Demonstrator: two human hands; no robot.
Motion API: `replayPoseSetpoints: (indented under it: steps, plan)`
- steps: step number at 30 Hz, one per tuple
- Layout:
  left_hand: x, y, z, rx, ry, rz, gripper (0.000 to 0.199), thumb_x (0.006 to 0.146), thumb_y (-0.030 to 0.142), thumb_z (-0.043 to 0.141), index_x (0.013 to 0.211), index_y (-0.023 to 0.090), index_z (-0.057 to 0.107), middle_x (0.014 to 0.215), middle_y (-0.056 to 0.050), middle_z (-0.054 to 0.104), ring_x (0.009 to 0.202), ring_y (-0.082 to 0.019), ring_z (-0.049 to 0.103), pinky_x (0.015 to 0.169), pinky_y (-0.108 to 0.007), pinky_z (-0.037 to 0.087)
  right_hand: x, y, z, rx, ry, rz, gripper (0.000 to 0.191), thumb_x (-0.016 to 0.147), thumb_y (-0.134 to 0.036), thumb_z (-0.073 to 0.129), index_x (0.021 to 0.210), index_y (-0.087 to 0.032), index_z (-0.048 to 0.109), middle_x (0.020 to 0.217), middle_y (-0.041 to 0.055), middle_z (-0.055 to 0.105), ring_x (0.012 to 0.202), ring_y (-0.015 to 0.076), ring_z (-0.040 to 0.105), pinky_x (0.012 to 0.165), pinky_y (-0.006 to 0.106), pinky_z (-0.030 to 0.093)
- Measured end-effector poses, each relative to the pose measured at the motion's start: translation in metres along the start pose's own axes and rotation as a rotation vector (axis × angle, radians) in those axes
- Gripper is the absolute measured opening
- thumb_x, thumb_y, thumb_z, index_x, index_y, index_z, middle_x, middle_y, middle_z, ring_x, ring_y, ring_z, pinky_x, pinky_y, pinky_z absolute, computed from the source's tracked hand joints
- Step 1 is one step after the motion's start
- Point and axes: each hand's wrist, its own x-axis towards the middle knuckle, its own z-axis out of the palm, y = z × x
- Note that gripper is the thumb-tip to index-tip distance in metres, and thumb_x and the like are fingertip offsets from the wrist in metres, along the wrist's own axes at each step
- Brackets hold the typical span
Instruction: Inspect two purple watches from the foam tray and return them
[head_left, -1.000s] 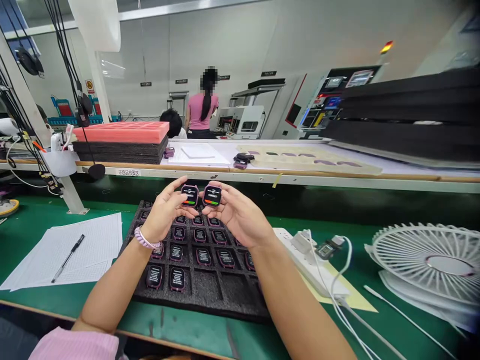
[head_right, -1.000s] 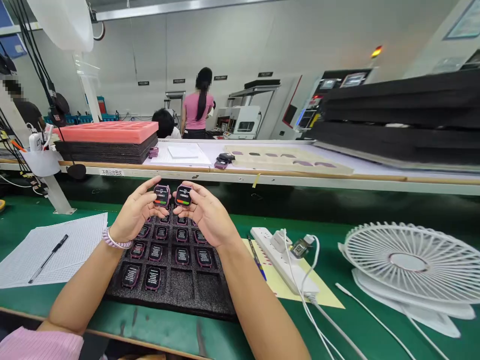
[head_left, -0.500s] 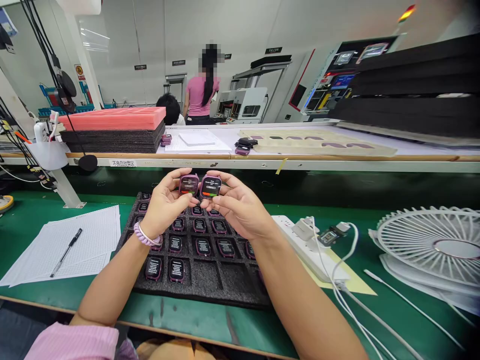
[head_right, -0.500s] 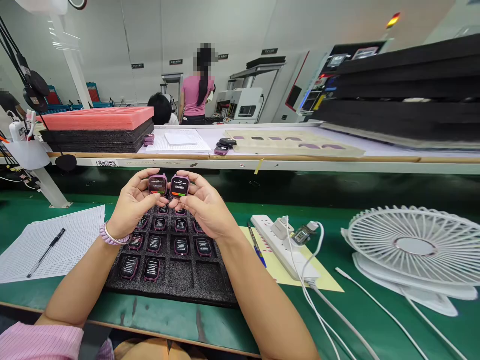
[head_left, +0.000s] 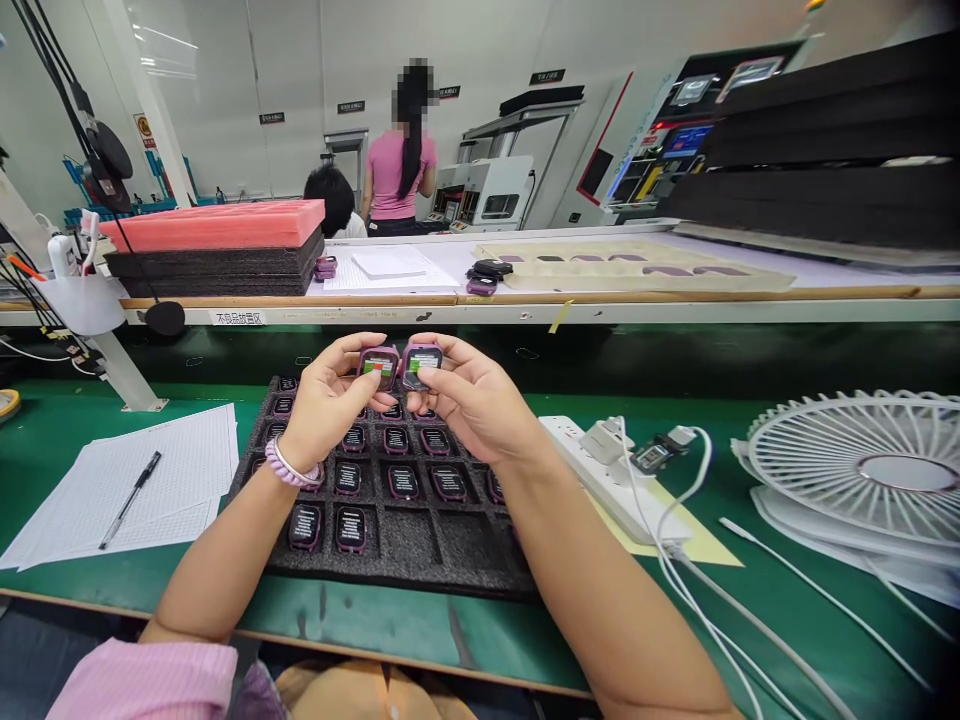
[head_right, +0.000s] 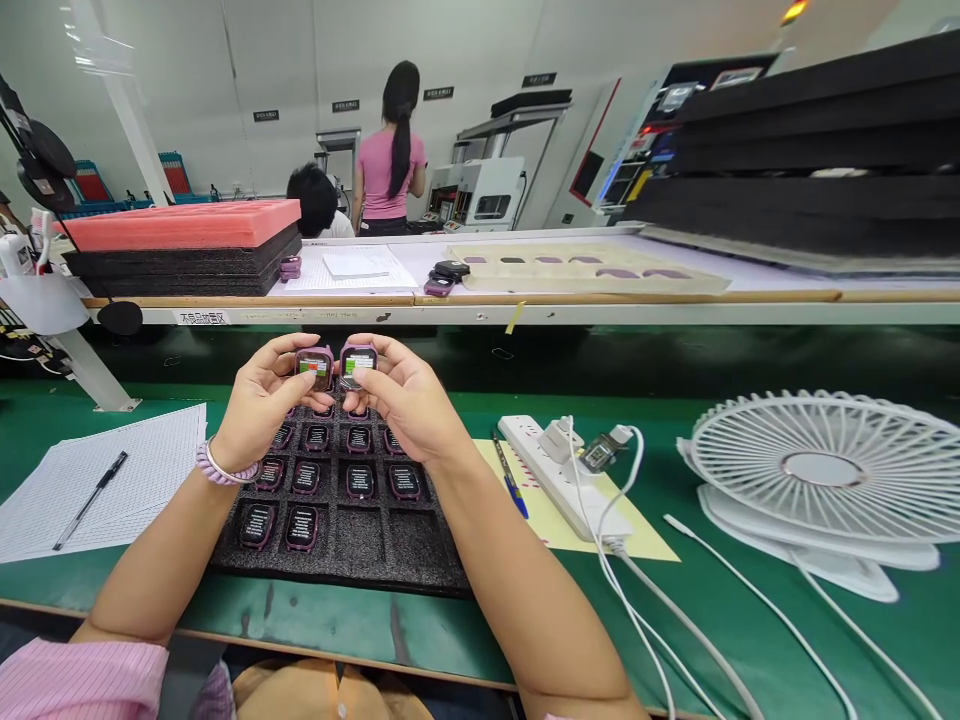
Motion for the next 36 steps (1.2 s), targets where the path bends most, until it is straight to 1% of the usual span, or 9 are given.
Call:
replayPoseSetpoints:
  steps: [3, 9, 11, 13, 17, 19, 26, 29, 36]
  plan:
    - [0.0003, 0.0002, 0.0002, -0.008, 0.002, 0.002, 0.049, 0.081, 0.031, 0.072, 0.126, 0.015, 0.057, 0.107, -0.007, 0.067, 0.068, -0.014, 0.071, 0.065, -0.020, 0.063, -0.0003, 0.0000, -0.0002, -0.001, -0.004, -0.006, 0.052, 0.073, -0.034, 0.088, 0.113, -0.019, 0.059, 0.090, 0.0011, 0.064, 0.060, 0.0136, 0.061, 0.056, 0.026, 0.054]
    - [-0.0001, 0.0016, 0.0006, -0.039, 0.012, 0.000, 0.049, 0.076, 0.024, 0.068, 0.123, 0.014, 0.058, 0.104, -0.006, 0.068, 0.069, -0.014, 0.071, 0.067, -0.022, 0.064, -0.0012, -0.0016, 0.0004, 0.013, -0.013, -0.008, 0.051, 0.069, -0.023, 0.080, 0.115, -0.019, 0.059, 0.090, 0.0008, 0.066, 0.064, 0.0147, 0.064, 0.060, 0.024, 0.054]
    - [-0.0003, 0.0016, 0.0008, -0.035, 0.014, -0.001, 0.049, 0.076, 0.025, 0.068, 0.123, 0.014, 0.059, 0.103, -0.006, 0.068, 0.068, -0.014, 0.070, 0.067, -0.022, 0.064, -0.0009, -0.0014, 0.0004, 0.009, -0.008, -0.004, 0.051, 0.068, -0.023, 0.080, 0.114, -0.019, 0.060, 0.090, 0.0009, 0.066, 0.064, 0.0155, 0.064, 0.059, 0.025, 0.054]
    - [-0.0003, 0.0009, 0.0010, -0.022, 0.017, 0.006, 0.046, 0.078, 0.028, 0.070, 0.121, 0.014, 0.060, 0.101, -0.006, 0.068, 0.066, -0.014, 0.069, 0.063, -0.021, 0.063, -0.0005, -0.0004, 0.0003, 0.007, -0.006, 0.005, 0.049, 0.070, -0.028, 0.083, 0.113, -0.019, 0.060, 0.088, 0.0010, 0.066, 0.061, 0.0154, 0.063, 0.057, 0.025, 0.053]
    - [-0.0002, -0.0013, 0.0012, 0.003, 0.025, 0.024, 0.038, 0.084, 0.036, 0.072, 0.113, 0.014, 0.062, 0.093, -0.004, 0.068, 0.058, -0.012, 0.066, 0.054, -0.018, 0.059, 0.0005, 0.0025, -0.0001, 0.032, 0.003, 0.021, 0.047, 0.077, -0.041, 0.087, 0.108, -0.018, 0.061, 0.081, 0.0005, 0.064, 0.054, 0.0136, 0.060, 0.051, 0.022, 0.050]
    - [0.0001, -0.0021, 0.0010, 0.005, 0.030, 0.026, 0.036, 0.085, 0.037, 0.072, 0.111, 0.014, 0.062, 0.091, -0.003, 0.067, 0.057, -0.012, 0.065, 0.052, -0.017, 0.058, 0.0007, 0.0033, -0.0002, 0.043, 0.013, 0.021, 0.049, 0.077, -0.043, 0.089, 0.107, -0.017, 0.061, 0.082, 0.0004, 0.064, 0.053, 0.0129, 0.060, 0.050, 0.021, 0.050]
    - [0.0016, -0.0041, -0.0007, 0.001, 0.018, 0.040, 0.040, 0.084, 0.030, 0.071, 0.120, 0.014, 0.061, 0.096, -0.004, 0.068, 0.062, -0.013, 0.069, 0.058, -0.018, 0.061, -0.0003, 0.0012, -0.0006, 0.017, 0.020, 0.012, 0.052, 0.073, -0.034, 0.089, 0.113, -0.017, 0.061, 0.091, 0.0023, 0.067, 0.058, 0.0134, 0.062, 0.055, 0.023, 0.053]
    - [0.0020, -0.0048, -0.0001, -0.010, 0.012, 0.042, 0.042, 0.083, 0.027, 0.071, 0.122, 0.014, 0.060, 0.096, -0.004, 0.068, 0.064, -0.013, 0.069, 0.061, -0.018, 0.062, -0.0006, 0.0007, 0.0000, 0.009, 0.023, 0.007, 0.052, 0.072, -0.032, 0.087, 0.114, -0.017, 0.060, 0.088, 0.0016, 0.066, 0.059, 0.0138, 0.062, 0.055, 0.023, 0.053]
    - [0.0032, -0.0063, -0.0005, -0.018, 0.006, 0.055, 0.042, 0.083, 0.025, 0.070, 0.123, 0.014, 0.059, 0.098, -0.004, 0.067, 0.064, -0.013, 0.070, 0.061, -0.018, 0.062, 0.0002, 0.0020, 0.0002, 0.023, 0.022, 0.004, 0.050, 0.072, -0.030, 0.086, 0.112, -0.017, 0.060, 0.089, 0.0008, 0.065, 0.058, 0.0123, 0.062, 0.055, 0.022, 0.055]
